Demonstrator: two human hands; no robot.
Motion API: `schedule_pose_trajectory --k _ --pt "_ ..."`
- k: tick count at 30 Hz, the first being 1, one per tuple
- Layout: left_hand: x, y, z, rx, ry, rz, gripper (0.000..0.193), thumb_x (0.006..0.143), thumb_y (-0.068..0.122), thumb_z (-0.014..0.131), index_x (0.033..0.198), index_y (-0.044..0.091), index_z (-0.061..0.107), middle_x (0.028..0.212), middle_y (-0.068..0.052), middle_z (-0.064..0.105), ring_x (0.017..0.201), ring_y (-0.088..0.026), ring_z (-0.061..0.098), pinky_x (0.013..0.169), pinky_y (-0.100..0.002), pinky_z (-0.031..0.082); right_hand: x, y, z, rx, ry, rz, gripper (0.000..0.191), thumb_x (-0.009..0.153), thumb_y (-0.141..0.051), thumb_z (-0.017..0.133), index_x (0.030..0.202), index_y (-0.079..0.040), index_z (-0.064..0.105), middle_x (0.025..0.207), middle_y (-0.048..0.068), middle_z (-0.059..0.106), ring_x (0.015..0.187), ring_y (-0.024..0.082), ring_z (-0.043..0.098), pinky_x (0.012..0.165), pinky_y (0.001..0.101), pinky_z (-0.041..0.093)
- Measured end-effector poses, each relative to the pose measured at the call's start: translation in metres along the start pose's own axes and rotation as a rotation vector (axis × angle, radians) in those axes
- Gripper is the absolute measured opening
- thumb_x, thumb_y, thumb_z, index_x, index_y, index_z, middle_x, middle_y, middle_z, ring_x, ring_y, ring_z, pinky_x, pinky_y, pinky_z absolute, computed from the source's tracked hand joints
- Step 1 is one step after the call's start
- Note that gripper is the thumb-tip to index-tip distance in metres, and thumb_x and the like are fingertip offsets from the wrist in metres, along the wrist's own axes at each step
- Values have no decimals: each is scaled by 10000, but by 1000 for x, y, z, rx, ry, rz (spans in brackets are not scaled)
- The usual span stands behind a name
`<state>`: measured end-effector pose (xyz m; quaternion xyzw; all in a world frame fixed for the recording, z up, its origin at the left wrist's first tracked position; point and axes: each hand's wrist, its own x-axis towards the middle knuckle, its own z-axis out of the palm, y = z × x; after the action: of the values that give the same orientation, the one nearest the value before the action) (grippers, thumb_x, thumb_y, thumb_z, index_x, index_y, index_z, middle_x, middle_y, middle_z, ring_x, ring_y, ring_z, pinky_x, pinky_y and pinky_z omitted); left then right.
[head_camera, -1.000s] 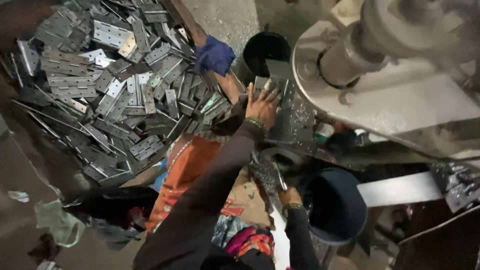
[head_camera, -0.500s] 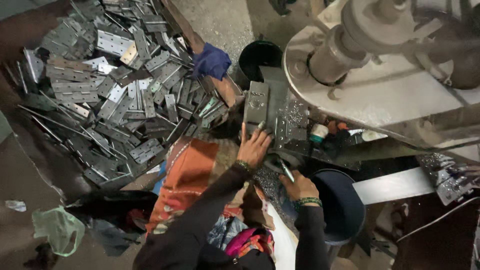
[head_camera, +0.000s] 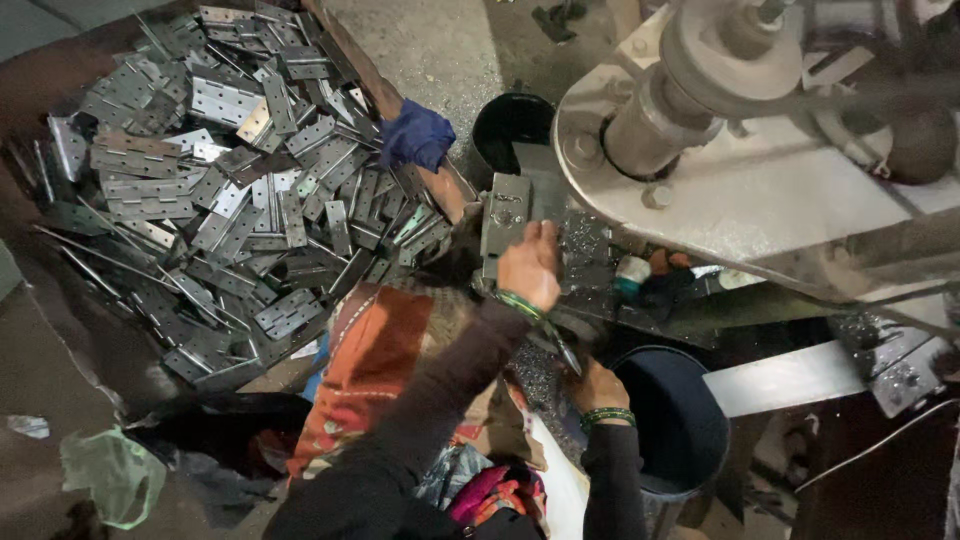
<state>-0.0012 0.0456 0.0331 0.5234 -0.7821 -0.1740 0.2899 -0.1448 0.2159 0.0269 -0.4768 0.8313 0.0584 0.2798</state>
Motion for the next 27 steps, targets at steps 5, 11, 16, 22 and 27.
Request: schedule_pose_trajectory --k 5,11,16,22,27 --pt "-30 3 42 57 -188 -23 302 923 260 518 1181 162 640 1330 -81 590 1286 -288 532 1004 -514 430 2 1 2 -10 12 4 515 885 -593 602 1252 -235 653 1111 256 719 1085 473 663 897 575 531" --pt "-36 -40 23 170 76 142 511 890 244 543 1383 142 624 1523 -56 542 1468 -278 416 1227 -660 100 -21 -16 -6 -23 12 -32 535 882 -621 616 1143 -156 654 1059 262 727 1051 469 685 877 566 540" --pt "-30 -31 -4 292 -109 78 492 891 313 590 1333 105 649 1515 -60 547 1482 -280 392 1233 -710 -6 -29 -17 -11 -25 20 -47 535 895 -616 604 1129 -138 656 1005 268 735 1011 469 698 852 576 541" --pt "-34 -30 -18 126 -24 59 630 774 380 651 1325 76 648 1456 -74 568 1464 -268 403 1238 -663 10 -8 21 89 70 86 63 525 880 -582 654 1071 -96 708 999 271 734 996 457 711 846 555 561" --pt "-46 -38 -20 230 -40 99 523 872 305 607 1360 123 649 1505 -51 564 1483 -256 404 1274 -661 7 12 43 157 194 61 137 571 863 -547 739 979 12 750 987 300 724 1003 455 717 833 536 580"
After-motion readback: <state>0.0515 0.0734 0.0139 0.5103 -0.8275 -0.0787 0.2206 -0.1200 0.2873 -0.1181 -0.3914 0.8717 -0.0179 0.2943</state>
